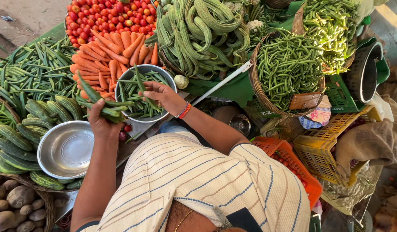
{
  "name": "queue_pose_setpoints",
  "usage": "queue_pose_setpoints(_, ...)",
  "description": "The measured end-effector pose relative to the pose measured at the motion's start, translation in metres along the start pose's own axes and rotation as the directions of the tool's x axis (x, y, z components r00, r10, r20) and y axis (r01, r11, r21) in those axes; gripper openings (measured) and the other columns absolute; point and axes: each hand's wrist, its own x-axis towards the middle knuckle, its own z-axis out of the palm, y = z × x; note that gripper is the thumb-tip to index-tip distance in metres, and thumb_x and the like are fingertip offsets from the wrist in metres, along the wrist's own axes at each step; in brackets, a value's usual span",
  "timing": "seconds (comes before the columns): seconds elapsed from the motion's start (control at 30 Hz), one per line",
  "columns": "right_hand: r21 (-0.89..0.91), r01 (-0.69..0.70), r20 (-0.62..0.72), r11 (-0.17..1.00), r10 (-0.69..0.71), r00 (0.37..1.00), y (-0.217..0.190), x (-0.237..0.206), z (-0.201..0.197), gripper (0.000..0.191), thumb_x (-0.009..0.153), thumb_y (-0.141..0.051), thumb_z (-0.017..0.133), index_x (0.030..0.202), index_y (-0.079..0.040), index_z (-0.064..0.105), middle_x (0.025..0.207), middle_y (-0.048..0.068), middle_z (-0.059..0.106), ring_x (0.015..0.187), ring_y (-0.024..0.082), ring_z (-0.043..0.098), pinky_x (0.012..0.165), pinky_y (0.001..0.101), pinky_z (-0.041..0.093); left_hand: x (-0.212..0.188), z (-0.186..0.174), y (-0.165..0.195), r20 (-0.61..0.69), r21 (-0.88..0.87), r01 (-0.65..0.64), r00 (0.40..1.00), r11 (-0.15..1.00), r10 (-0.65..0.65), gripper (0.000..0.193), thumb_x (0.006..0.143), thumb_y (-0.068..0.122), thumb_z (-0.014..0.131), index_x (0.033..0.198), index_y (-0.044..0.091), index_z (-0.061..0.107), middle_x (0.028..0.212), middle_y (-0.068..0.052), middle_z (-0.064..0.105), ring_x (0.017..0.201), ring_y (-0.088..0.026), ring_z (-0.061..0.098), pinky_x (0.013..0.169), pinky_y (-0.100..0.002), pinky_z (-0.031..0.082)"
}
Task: The person sorts okra at a vegetable stall, picking okra from a large basket and placing selected pieces into a metal bowl, trimming off bad pieces by hand. The person then moves to a crate of tomatoes and places tomatoes one at a time into a large metal plate.
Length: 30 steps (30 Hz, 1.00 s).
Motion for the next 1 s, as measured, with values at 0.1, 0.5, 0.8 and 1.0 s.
queue_pose_setpoints(0.1,-0.125,-0.054,-0.001,0.991,0.054,0.999,0.012,0.005,0.010,0.055,0.104,-0.029,0.063,0.149,0.002,0.056,0.124,0.010,0.067,0.102,0.016,0.062,0.084,0.0319,0.051,-0.006,0.012,-0.012,-0.039,0.126,0.010,0.999,0.992,-0.005,0.032,0.093,0.001,0.068,0.122,0.005,0.057,0.105,-0.010,0.068,0.093,-0.021,0.070,0.087,-0.037,0.061)
queue_pose_setpoints(0.5,-0.666,0.269,0.347,0.695,-0.030,0.937,0.074,0.009,0.007,0.095,0.103,-0.062,0.049,0.164,0.004,0.018,0.166,0.026,0.029,0.157,0.036,0.027,0.126,0.0391,0.024,-0.028,0.025,-0.033,-0.125,0.290,0.199,0.978,0.936,-0.169,0.037,0.091,-0.002,0.070,0.126,0.003,0.059,0.113,-0.005,0.067,0.100,-0.017,0.068,0.083,-0.031,0.057)
queue_pose_setpoints(0.8,0.397,-0.228,-0.085,0.889,0.283,0.955,0.040,-0.003,0.019,0.072,0.100,-0.071,0.038,0.140,-0.014,0.055,0.133,0.008,0.062,0.122,0.023,0.060,0.091,0.0464,0.050,-0.023,0.058,-0.019,0.010,0.308,-0.069,0.998,0.949,0.069,0.043,0.089,-0.006,0.071,0.128,0.002,0.054,0.110,-0.010,0.066,0.095,-0.020,0.068,0.086,-0.035,0.060)
queue_pose_setpoints(1.0,0.479,-0.311,0.068,0.821,0.318,0.946,0.036,-0.007,0.036,0.074,0.095,-0.078,0.033,0.135,-0.022,0.059,0.131,0.003,0.063,0.119,0.022,0.062,0.097,0.0529,0.051,-0.025,0.070,-0.034,0.005,0.289,0.000,1.000,0.957,-0.001,0.042,0.088,-0.003,0.070,0.127,0.004,0.055,0.108,-0.008,0.066,0.092,-0.019,0.069,0.083,-0.034,0.059)
